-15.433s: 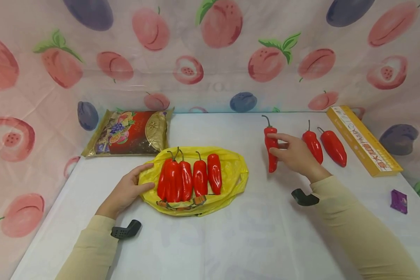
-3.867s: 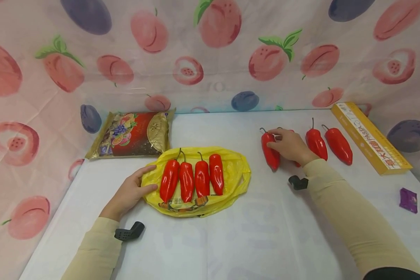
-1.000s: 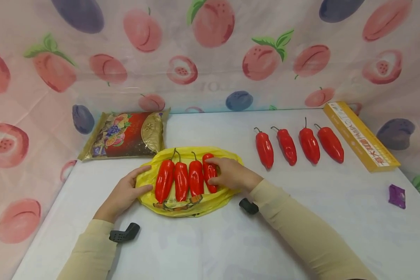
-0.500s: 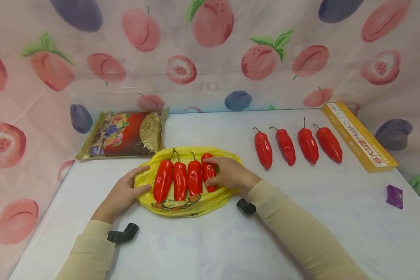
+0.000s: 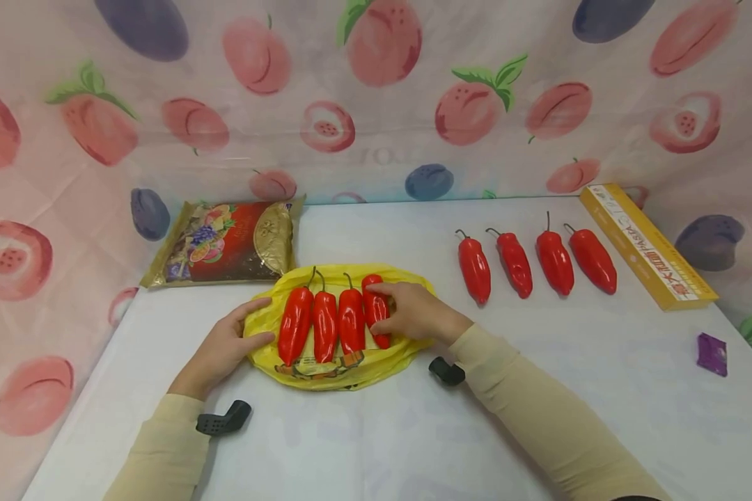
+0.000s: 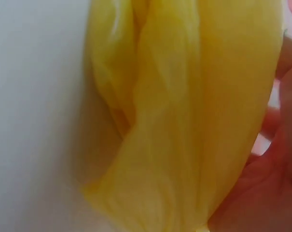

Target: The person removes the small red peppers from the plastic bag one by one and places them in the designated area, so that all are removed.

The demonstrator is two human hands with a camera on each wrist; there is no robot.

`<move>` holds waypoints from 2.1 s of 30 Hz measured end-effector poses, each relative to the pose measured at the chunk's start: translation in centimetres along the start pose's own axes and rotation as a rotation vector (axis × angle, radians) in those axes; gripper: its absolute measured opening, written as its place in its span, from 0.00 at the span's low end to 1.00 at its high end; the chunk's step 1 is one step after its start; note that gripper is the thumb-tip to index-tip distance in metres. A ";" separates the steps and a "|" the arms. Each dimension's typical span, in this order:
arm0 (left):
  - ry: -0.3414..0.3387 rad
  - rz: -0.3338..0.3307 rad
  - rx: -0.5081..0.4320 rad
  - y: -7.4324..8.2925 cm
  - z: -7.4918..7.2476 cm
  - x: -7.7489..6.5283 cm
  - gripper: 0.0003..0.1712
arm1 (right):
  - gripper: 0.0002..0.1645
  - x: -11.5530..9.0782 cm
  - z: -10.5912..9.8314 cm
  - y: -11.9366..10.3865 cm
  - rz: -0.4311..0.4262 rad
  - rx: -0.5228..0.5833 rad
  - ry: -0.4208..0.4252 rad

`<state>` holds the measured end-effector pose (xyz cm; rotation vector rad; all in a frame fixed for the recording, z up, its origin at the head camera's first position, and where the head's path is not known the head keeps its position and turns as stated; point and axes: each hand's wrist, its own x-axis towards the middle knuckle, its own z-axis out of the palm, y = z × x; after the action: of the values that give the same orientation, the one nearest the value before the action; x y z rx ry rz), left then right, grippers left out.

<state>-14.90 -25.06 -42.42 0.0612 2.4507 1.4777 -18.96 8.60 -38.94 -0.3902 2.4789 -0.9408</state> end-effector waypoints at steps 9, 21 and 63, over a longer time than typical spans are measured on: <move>0.007 -0.001 0.018 0.1 -0.1 -0.1 0.41 | 0.41 -0.2 -0.4 0.3 -0.126 0.025 0.062; 0.010 0.002 0.017 0.2 0.0 -0.1 0.41 | 0.41 0.0 0.0 0.2 -0.086 0.094 0.070; -0.002 0.023 0.016 -0.1 -0.1 0.1 0.41 | 0.50 -9.9 -11.7 5.6 0.104 -0.043 0.334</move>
<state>-14.98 -25.15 -42.48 0.0940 2.4682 1.4671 -17.05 23.20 -31.87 -0.1219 2.7921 -0.9776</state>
